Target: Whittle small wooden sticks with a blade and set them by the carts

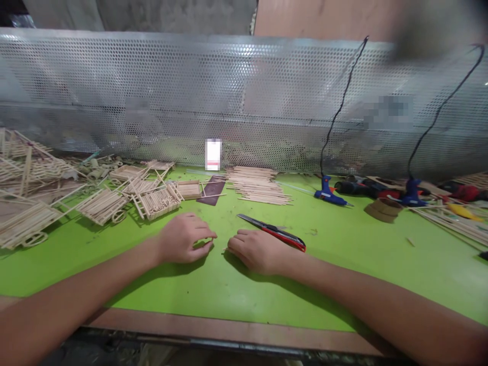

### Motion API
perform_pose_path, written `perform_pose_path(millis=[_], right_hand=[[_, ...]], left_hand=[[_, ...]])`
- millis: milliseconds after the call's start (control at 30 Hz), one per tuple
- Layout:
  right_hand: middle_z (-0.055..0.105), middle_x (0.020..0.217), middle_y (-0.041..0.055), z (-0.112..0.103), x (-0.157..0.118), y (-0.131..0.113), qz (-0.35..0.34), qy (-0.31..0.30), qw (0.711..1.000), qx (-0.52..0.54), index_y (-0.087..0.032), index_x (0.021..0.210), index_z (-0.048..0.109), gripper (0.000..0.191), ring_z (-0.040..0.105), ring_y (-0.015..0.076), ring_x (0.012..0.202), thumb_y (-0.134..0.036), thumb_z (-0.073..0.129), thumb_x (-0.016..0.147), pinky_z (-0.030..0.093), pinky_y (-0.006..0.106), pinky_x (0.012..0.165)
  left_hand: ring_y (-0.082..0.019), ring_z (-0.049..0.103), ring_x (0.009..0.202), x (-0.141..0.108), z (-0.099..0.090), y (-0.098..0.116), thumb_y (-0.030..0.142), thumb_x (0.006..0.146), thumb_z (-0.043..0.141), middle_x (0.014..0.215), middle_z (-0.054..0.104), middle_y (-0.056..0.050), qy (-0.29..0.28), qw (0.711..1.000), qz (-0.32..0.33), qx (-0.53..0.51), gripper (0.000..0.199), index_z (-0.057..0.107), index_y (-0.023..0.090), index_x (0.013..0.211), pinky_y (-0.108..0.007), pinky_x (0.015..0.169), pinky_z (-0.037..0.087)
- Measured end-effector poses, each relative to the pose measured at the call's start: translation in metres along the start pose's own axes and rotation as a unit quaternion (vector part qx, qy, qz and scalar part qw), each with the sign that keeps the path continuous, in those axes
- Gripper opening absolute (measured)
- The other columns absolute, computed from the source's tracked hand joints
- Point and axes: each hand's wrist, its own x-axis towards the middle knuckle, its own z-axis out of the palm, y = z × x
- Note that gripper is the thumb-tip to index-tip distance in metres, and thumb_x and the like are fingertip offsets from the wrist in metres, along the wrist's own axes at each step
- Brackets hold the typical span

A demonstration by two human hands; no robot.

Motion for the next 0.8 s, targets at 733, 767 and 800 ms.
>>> perform_pose_path(millis=[733,767,800], right_hand=[[0.065,0.081,0.0044,0.0019,-0.0013,0.0009,0.015,0.010,1.000,0.017,-0.017,0.093,0.062,0.024,0.053,0.0168,0.072,-0.027,0.046,0.108,0.033,0.030,0.066],[0.064,0.081,0.0043,0.0013,-0.0013,0.0008,0.015,0.010,1.000,0.017,-0.017,0.093,0.062,0.024,0.053,0.0168,0.072,-0.027,0.046,0.108,0.034,0.030,0.066],[0.064,0.081,0.0042,0.0006,-0.0012,0.0007,0.016,0.009,1.000,0.018,-0.017,0.093,0.062,0.024,0.053,0.0169,0.072,-0.026,0.046,0.108,0.034,0.030,0.066]], left_hand=[[-0.014,0.066,0.058,-0.0024,-0.0017,-0.0006,0.017,0.088,0.058,0.072,0.076,-0.001,0.012,1.000,0.000,-0.020,0.019,0.077,0.020,0.086,-0.032,0.064,0.053],[-0.014,0.066,0.058,-0.0022,-0.0022,-0.0005,0.017,0.088,0.058,0.071,0.076,-0.001,0.012,1.000,0.000,-0.019,0.019,0.077,0.020,0.084,-0.032,0.064,0.053],[-0.014,0.066,0.057,-0.0022,-0.0026,-0.0005,0.017,0.087,0.059,0.071,0.076,-0.001,0.012,1.000,0.000,-0.019,0.019,0.077,0.020,0.083,-0.032,0.064,0.053]])
